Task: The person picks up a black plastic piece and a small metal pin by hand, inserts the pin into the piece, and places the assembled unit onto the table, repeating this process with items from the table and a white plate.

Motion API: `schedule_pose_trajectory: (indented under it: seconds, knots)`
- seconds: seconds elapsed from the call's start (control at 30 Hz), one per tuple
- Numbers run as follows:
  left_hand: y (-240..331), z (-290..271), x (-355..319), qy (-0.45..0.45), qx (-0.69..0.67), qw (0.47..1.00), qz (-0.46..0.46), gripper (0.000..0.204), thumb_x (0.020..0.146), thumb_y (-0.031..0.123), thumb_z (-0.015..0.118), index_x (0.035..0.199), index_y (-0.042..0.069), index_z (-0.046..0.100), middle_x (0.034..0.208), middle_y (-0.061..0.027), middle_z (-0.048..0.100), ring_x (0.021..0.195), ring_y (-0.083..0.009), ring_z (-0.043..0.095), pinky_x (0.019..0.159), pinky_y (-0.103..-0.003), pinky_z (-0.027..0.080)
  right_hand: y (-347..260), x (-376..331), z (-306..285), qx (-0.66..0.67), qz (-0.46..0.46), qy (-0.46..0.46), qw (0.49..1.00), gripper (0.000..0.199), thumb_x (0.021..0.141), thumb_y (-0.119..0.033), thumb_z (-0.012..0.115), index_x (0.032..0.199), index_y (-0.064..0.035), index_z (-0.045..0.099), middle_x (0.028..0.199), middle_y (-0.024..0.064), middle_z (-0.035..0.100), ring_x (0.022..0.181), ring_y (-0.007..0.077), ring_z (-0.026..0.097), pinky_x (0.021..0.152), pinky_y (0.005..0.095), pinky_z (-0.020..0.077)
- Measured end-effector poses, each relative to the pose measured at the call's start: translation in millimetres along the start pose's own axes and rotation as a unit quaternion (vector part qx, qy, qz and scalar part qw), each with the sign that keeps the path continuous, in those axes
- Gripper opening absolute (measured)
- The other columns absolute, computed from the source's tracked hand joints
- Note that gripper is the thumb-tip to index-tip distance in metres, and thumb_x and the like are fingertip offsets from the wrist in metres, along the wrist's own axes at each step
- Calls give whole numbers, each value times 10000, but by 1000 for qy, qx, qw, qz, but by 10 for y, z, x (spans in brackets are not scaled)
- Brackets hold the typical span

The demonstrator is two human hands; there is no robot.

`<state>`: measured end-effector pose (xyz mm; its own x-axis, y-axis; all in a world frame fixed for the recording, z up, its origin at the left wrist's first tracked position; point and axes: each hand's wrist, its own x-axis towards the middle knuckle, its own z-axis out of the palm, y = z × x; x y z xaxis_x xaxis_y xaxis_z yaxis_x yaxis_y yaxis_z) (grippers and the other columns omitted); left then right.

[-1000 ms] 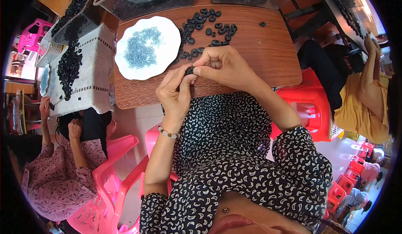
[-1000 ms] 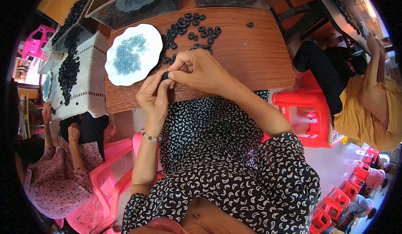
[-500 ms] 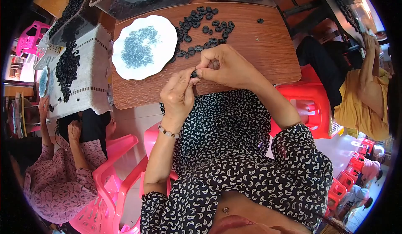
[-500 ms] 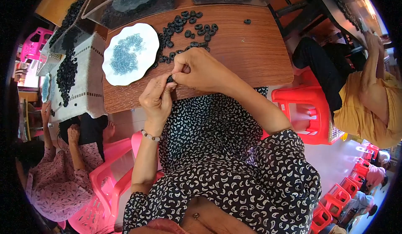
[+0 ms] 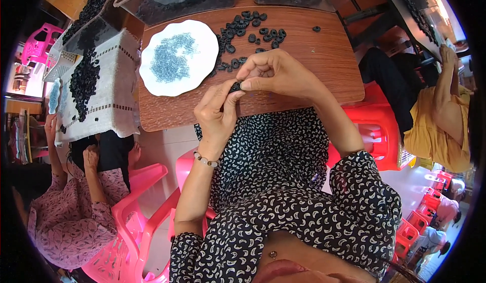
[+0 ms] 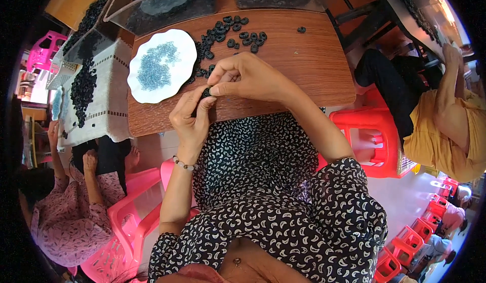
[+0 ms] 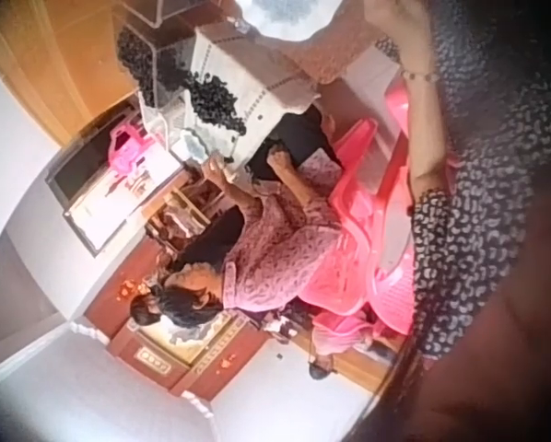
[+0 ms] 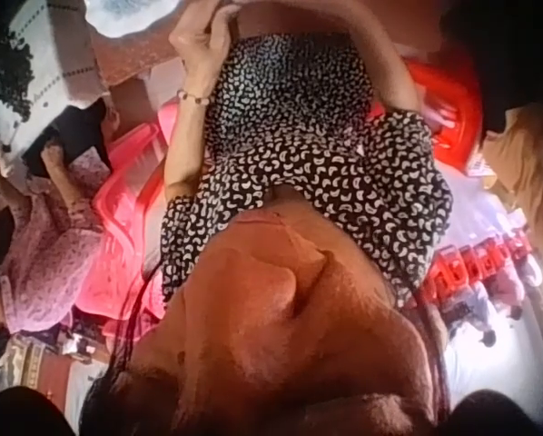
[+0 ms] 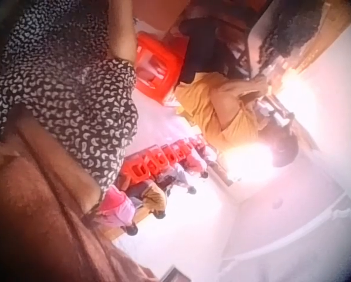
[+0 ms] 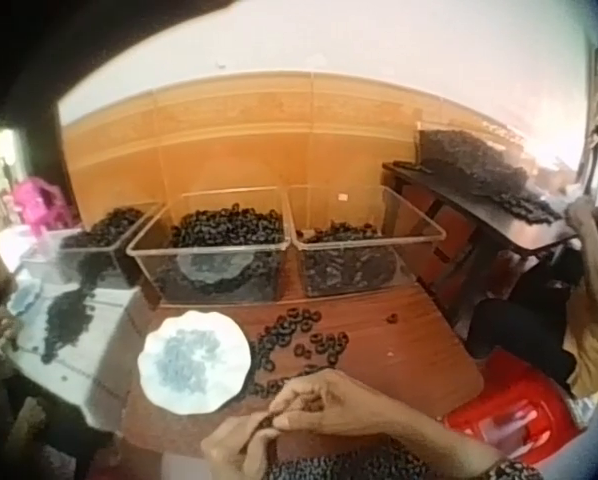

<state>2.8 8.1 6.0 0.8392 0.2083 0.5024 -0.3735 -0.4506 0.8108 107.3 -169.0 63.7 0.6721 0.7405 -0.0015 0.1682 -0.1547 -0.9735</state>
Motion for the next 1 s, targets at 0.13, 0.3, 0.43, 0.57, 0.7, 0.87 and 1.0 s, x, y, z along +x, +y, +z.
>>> schedule_pose_trajectory:
  seconds: [0.13,0.3,0.43,0.57,0.7,0.87,1.0]
  knots:
    - [-4,-15,8,31,-28,999,-21,241,890,87,775,1114,1,751,976,-134,744,830,-227,708,740,-304,547,-67,-3,-16,15,13,-2,1000,349,919,-266,783,1117,16,724,937,64,752,871,94,677,774,257,524]
    - [41,0,-3,50,-31,998,3,251,882,99,785,1117,14,761,1004,-121,726,899,-234,685,796,-323,538,-3,9,-16,42,51,-16,998,493,993,-460,664,1121,11,729,966,62,729,884,103,664,768,254,525]
    - [98,-3,-9,63,28,997,38,282,839,130,811,1111,62,781,1094,-93,677,944,-238,611,820,-345,508,4,34,19,71,70,-78,992,565,1012,-522,603,1124,18,726,987,62,717,885,110,658,785,258,540]
    - [97,-3,-14,65,71,993,66,291,810,154,819,1096,108,795,1174,-83,629,1001,-252,552,848,-361,490,11,9,93,209,104,-130,964,544,1020,-501,600,1114,20,725,1006,68,711,895,105,657,830,269,562]
    - [93,-5,-28,67,70,992,79,277,811,145,812,1086,112,795,1160,-90,637,1031,-278,565,869,-376,487,55,8,160,316,117,-149,929,511,1025,-472,602,1098,19,724,974,56,701,888,85,640,848,278,565]
    - [51,-16,-11,64,112,982,134,273,803,106,808,1076,95,790,1105,-78,658,1046,-291,578,850,-380,501,209,27,152,278,69,-162,944,475,1015,-442,633,1067,19,736,913,30,694,847,78,614,799,254,528]
    - [72,-19,-20,66,115,982,135,267,789,74,812,1054,60,779,1083,-72,666,1041,-297,582,842,-389,507,166,12,218,279,72,-137,948,443,1002,-420,660,1028,13,751,886,29,698,836,80,613,758,228,489]
